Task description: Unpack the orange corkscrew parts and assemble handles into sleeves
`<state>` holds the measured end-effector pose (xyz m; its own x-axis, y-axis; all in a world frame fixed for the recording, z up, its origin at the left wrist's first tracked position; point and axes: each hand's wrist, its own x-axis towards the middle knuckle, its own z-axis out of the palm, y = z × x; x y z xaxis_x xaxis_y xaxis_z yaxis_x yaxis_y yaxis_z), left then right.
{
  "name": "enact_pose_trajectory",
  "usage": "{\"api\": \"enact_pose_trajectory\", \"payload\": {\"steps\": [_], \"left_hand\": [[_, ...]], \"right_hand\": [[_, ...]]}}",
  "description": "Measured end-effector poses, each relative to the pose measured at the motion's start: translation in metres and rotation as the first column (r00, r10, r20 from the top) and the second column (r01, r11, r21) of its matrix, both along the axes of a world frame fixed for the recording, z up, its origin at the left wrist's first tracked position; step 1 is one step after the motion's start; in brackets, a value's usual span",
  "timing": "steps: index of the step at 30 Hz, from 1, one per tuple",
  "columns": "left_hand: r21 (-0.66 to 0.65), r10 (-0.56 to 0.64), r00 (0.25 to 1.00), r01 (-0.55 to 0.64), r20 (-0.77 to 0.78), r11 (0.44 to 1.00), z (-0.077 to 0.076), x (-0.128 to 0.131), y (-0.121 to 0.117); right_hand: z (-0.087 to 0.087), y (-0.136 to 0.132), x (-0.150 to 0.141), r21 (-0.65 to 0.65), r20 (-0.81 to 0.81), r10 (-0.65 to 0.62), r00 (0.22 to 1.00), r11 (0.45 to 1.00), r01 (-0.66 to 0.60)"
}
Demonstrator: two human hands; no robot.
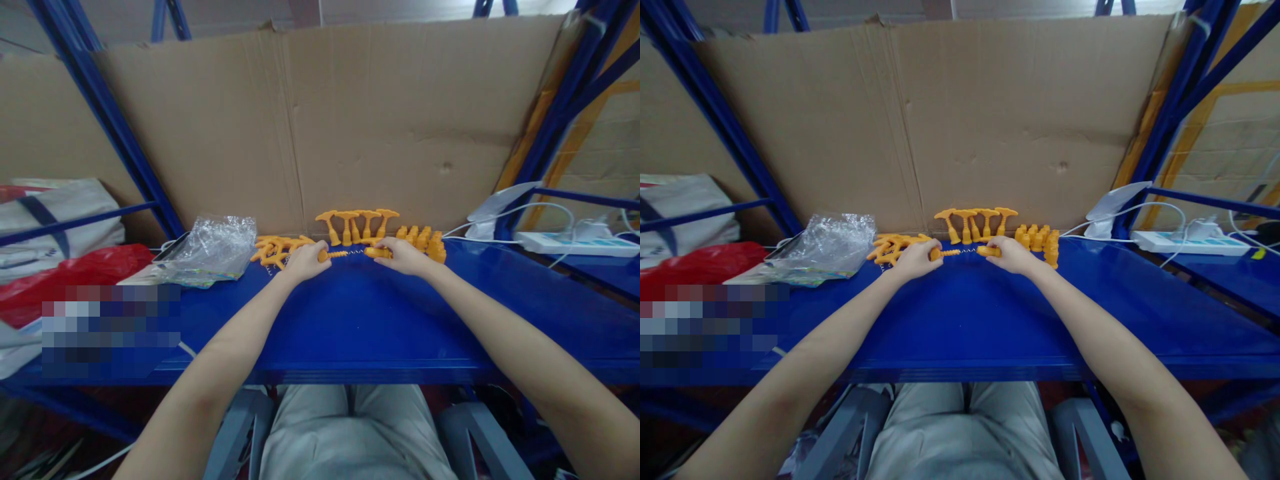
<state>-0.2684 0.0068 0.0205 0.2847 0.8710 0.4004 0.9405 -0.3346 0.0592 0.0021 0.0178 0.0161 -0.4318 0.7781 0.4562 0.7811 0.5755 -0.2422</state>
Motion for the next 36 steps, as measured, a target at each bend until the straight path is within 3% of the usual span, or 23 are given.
{"api": "enact_pose_trajectory", "payload": {"steps": [9,14,22,26,30,33,36], "left_hand": [[0.049,-0.095,0.991,0.091,0.093,0.995,-0.006,0.006,0.002],[0.090,-0.209,0.961,0.195,0.180,0.977,-0.009,0.014,-0.001],[0.129,-0.166,0.962,0.141,0.215,0.982,-0.011,0.019,-0.005],[0.124,-0.146,0.965,0.121,0.218,0.985,-0.012,0.019,-0.004],[0.142,-0.122,0.968,0.092,0.220,0.986,-0.013,0.017,-0.002],[0.160,-0.136,0.962,0.099,0.239,0.982,-0.013,0.016,-0.002],[0.173,-0.161,0.949,0.117,0.272,0.978,-0.014,0.016,-0.001]], "right_hand": [[-0.004,0.000,-0.004,0.108,-0.045,0.176,0.983,0.979,-0.171],[-0.006,-0.003,-0.007,0.128,-0.051,0.173,0.984,0.978,-0.165],[-0.007,-0.006,-0.010,0.137,-0.047,0.208,0.977,0.970,-0.200],[-0.006,-0.002,-0.009,0.111,-0.121,0.230,0.966,0.970,-0.217],[-0.009,0.008,-0.002,-0.032,-0.353,0.249,0.902,0.960,-0.277],[-0.008,0.010,0.003,-0.228,-0.544,0.180,0.820,0.908,-0.351],[-0.004,0.006,0.006,-0.329,-0.626,0.113,0.772,0.859,-0.393]]}}
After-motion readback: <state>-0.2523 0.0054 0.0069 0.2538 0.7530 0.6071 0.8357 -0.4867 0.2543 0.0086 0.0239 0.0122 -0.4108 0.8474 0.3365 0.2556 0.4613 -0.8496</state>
